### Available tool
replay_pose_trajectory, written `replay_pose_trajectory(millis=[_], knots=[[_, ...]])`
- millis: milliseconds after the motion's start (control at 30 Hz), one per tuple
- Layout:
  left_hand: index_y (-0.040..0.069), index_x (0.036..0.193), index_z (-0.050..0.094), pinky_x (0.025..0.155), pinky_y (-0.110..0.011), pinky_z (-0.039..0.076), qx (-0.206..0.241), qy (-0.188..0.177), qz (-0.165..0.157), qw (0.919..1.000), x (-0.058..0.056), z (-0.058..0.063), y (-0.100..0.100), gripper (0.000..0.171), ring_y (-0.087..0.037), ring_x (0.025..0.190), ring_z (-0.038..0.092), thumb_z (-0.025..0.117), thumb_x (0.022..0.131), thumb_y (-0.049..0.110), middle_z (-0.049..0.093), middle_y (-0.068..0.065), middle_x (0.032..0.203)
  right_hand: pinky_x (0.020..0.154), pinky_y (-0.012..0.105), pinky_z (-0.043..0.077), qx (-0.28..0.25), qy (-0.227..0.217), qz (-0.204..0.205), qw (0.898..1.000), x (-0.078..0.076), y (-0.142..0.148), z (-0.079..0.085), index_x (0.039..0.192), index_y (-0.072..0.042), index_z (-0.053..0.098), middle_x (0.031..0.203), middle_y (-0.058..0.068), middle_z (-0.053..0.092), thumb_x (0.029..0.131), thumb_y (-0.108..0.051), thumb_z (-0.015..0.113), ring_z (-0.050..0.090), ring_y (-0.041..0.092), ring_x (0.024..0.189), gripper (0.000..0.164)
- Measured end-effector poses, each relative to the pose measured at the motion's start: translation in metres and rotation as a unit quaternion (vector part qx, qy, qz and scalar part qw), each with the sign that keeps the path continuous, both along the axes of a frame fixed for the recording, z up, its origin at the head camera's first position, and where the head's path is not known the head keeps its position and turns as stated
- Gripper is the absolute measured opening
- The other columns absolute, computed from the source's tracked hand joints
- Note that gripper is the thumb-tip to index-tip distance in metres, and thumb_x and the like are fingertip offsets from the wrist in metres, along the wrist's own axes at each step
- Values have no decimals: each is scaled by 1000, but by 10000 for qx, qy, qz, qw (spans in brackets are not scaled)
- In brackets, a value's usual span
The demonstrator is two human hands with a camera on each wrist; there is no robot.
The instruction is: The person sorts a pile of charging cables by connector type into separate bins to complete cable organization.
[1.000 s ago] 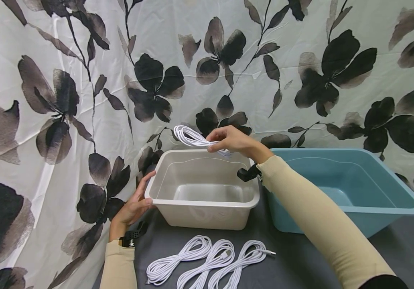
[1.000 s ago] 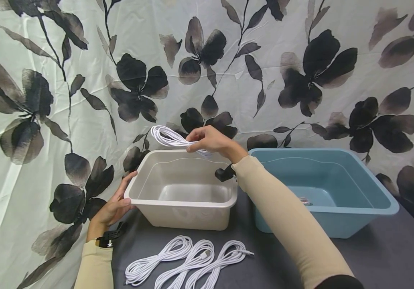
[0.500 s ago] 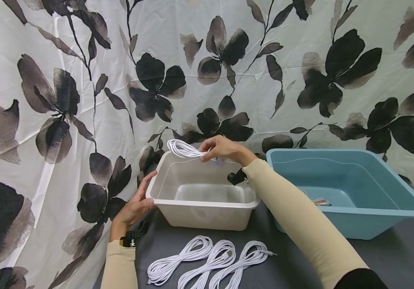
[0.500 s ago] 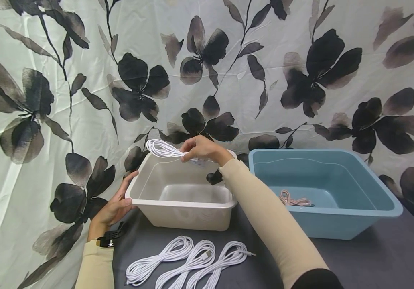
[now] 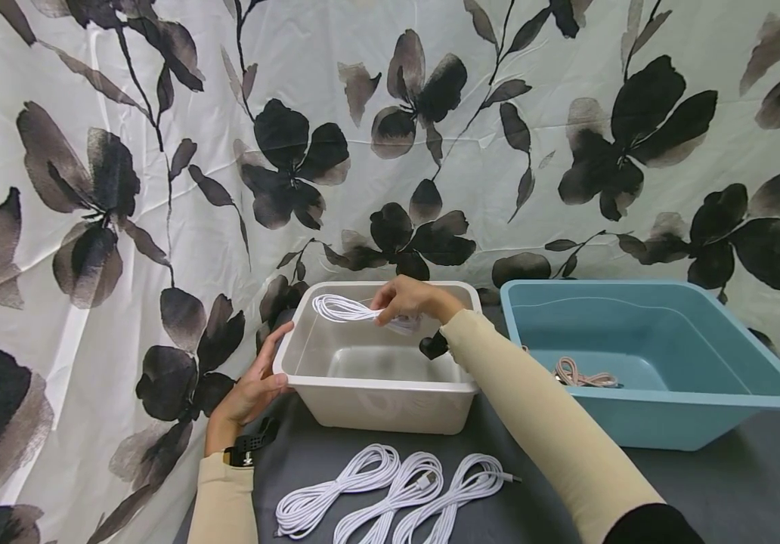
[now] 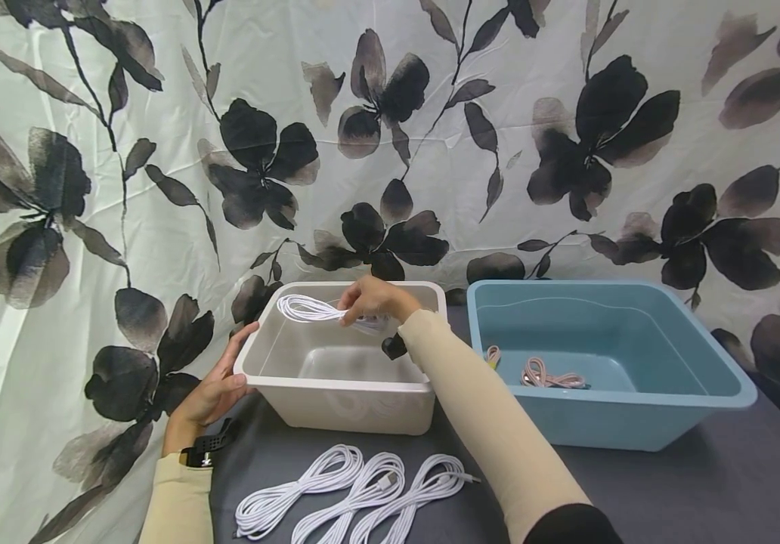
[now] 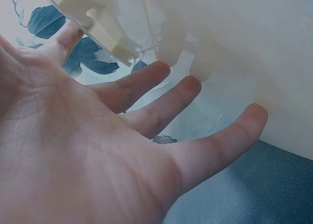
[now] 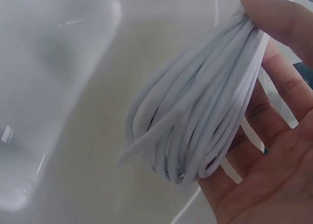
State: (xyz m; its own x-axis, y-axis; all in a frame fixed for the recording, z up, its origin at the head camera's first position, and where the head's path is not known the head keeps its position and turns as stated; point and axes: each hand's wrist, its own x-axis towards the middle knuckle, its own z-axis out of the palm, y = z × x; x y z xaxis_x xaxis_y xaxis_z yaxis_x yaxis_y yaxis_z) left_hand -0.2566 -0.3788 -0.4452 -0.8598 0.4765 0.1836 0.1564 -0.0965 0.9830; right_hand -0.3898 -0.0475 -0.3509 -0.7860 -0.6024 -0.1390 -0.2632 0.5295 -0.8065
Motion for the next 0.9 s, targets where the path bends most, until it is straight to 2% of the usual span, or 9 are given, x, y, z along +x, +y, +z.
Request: replay_pose_trajectory(millis=[167, 500, 700, 900], knots=[[27, 165, 4, 99, -43, 50, 45, 16, -110, 9999, 0, 0, -1, 94, -32, 139, 43, 66, 95, 17, 8, -21, 164, 72, 22, 44, 246, -36, -108, 9996, 2, 0, -6, 97, -7, 75, 80, -8, 65, 80, -5, 83, 54, 9, 78, 19], [27, 165, 5, 99, -43, 51, 119, 36, -167, 9998, 0, -1, -3, 92, -26, 136, 46, 65, 96, 15, 8, -22, 164, 71, 22, 43, 631, 242, -110, 9977, 7, -3, -12, 92, -4, 73, 77, -7, 64, 80, -6, 82, 53, 8, 75, 16], [27, 165, 5, 99, -43, 51, 121, 25, -175, 9998, 1, -1, -3, 92, -28, 136, 46, 65, 96, 17, 8, -20, 164, 72, 21, 43, 933, 370, -93, 9949, 8, -5, -16, 93, -3, 74, 79, -5, 64, 79, -6, 81, 53, 9, 77, 16], [27, 165, 5, 99, -43, 51, 82, 43, -154, 9998, 0, 0, -3, 92, -33, 137, 45, 64, 95, 16, 9, -20, 163, 65, 21, 43, 518, 208, -215, 9982, 7, -5, -14, 99, 3, 72, 75, -5, 62, 84, 3, 71, 53, 8, 71, 15]])
